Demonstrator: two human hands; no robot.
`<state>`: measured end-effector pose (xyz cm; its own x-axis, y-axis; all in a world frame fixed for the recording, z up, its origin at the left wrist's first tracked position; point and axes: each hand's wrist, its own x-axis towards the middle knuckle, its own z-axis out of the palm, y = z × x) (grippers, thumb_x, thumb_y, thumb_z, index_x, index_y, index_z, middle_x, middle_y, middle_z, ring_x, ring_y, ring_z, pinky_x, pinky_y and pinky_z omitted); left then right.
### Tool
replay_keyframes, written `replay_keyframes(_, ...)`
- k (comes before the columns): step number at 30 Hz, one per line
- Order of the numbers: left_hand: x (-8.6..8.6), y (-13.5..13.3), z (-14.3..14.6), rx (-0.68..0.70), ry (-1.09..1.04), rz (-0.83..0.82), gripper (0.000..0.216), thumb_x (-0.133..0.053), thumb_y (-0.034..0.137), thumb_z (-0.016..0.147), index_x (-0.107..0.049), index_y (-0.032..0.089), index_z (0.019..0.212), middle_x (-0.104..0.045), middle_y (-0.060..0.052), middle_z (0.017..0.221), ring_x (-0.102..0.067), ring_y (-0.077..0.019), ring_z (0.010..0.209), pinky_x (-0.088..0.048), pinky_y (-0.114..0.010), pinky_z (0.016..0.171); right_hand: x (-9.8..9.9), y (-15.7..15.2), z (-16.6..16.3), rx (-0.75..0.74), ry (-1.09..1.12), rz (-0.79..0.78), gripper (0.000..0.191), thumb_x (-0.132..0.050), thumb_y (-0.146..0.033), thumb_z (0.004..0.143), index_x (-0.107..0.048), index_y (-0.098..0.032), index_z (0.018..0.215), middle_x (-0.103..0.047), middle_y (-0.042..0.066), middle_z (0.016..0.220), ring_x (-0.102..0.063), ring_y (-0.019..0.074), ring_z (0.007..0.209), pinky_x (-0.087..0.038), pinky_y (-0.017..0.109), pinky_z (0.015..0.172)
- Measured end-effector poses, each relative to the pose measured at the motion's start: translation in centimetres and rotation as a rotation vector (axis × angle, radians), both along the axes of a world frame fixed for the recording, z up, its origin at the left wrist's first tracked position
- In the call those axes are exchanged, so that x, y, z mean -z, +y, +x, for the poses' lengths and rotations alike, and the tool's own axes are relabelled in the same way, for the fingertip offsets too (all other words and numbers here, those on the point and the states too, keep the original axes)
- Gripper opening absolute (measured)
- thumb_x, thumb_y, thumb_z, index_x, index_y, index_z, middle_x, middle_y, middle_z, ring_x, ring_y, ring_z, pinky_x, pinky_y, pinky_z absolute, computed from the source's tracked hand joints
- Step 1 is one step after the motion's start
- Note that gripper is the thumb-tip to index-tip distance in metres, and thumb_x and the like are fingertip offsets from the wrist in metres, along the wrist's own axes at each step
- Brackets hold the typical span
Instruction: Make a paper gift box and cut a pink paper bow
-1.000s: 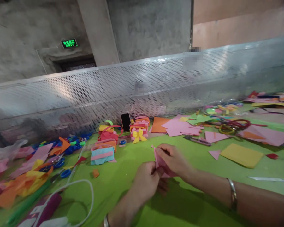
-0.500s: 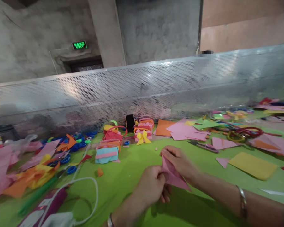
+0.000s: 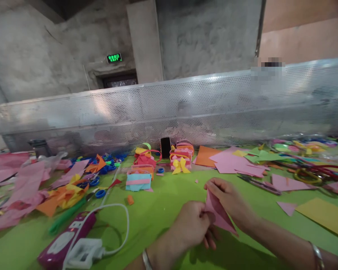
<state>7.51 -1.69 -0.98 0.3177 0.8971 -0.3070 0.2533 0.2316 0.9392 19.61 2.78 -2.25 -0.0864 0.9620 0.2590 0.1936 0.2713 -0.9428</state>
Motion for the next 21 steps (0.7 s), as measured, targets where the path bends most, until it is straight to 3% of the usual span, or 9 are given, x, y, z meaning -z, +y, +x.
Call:
replay_keyframes(5,-0.2,-0.2,0.2,0.025,-0.138,-0.086,0.016,-0.037,0.012,0.080,-0.047,0.016,0.068,-0.058,0.002,0.051,-0.048,-0.0052,0.030,-0.028,-0.016,0.029,-0.6,-0.2,0.2,0.045,0.064,-0.011,0.029,-0.051,-0.041,0.070,-0.040,-0.021,0.053,-0.034,-0.004,0.051,-0.032,0.0107,0.048,-0.027,0.024,0.043)
replay_keyframes(13,0.0,-0.2,0.2,0.085,-0.191,-0.078,0.017,-0.043,0.025,0.082,-0.052,0.013,0.073,-0.064,-0.002,0.057,-0.051,-0.0065,0.033,-0.028,-0.018,0.033,-0.5,0.5,0.2,-0.041,0.051,-0.054,0.028,-0.052,-0.036,0.066,-0.037,-0.020,0.049,-0.028,-0.006,0.047,-0.026,0.0079,0.045,-0.019,0.022,0.042)
replay_keyframes(21,-0.5,0.6,-0.7,-0.127,-0.105,-0.077,0.017,-0.041,0.019,0.086,-0.045,0.015,0.070,-0.064,-0.001,0.055,-0.051,-0.0056,0.034,-0.028,-0.018,0.035,0.0,0.8,0.5,-0.135,0.052,-0.210,0.040,-0.050,-0.058,0.072,-0.048,-0.019,0.064,-0.043,-0.005,0.053,-0.038,0.0095,0.047,-0.030,0.022,0.044)
